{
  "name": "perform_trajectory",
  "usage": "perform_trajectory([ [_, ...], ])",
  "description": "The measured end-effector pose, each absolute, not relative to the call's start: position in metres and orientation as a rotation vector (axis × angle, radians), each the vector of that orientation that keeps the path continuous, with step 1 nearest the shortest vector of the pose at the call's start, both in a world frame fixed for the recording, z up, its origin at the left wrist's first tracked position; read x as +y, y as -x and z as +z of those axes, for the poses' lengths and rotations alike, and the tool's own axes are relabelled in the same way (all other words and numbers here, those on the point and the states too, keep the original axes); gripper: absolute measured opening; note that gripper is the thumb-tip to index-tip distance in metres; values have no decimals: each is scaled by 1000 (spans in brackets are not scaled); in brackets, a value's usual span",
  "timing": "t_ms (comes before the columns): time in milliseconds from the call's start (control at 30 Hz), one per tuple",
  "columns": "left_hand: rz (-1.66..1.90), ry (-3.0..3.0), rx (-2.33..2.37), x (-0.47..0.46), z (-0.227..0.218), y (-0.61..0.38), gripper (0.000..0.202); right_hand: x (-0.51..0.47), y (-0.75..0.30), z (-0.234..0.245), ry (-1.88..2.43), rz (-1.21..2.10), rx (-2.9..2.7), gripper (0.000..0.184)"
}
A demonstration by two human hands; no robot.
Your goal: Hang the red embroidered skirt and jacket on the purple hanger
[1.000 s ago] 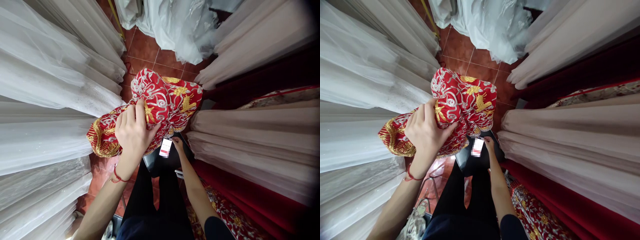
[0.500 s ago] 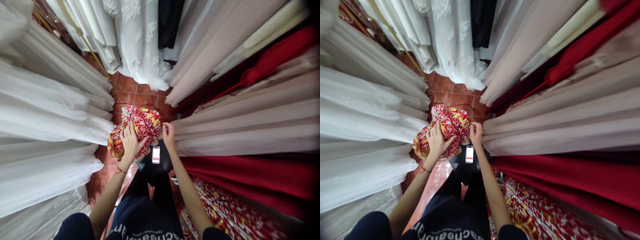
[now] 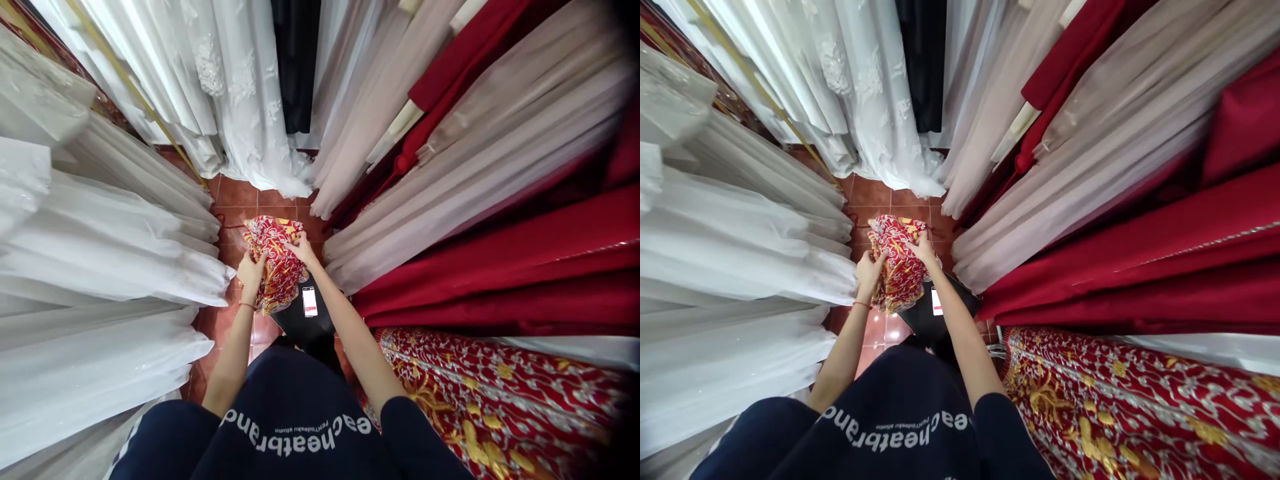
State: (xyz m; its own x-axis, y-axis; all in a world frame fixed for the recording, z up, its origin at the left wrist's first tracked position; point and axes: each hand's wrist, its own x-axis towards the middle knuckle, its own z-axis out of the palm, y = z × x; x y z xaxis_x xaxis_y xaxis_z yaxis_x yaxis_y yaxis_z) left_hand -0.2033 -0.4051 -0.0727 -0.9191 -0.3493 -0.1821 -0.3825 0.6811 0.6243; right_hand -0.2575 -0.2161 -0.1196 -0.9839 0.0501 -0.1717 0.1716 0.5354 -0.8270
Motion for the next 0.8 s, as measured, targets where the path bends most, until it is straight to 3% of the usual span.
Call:
perform_trajectory([
  [100, 1122, 585, 2940, -400, -71, 184, 36, -222, 246, -115, -158, -1381, 2658, 36],
  [233, 1150, 511, 3010, -398, -76, 160, 38, -233, 226, -115, -173, -1306, 2672, 41],
  [467, 973, 478, 3033, -403, -71, 167, 59, -222, 198, -110, -274, -1315, 2692, 57],
  [567, 890, 398, 3193, -392, -58, 175, 75, -182, 159, -104, -288, -1408, 2708, 59],
  [700, 603, -295, 3366, -371, -55, 188, 94, -94, 72, -94, -549, -1525, 2746, 47],
  [800, 480, -387, 3248, -359, -60, 207, 94, -28, -11, -84, -870, -1605, 2757, 37],
])
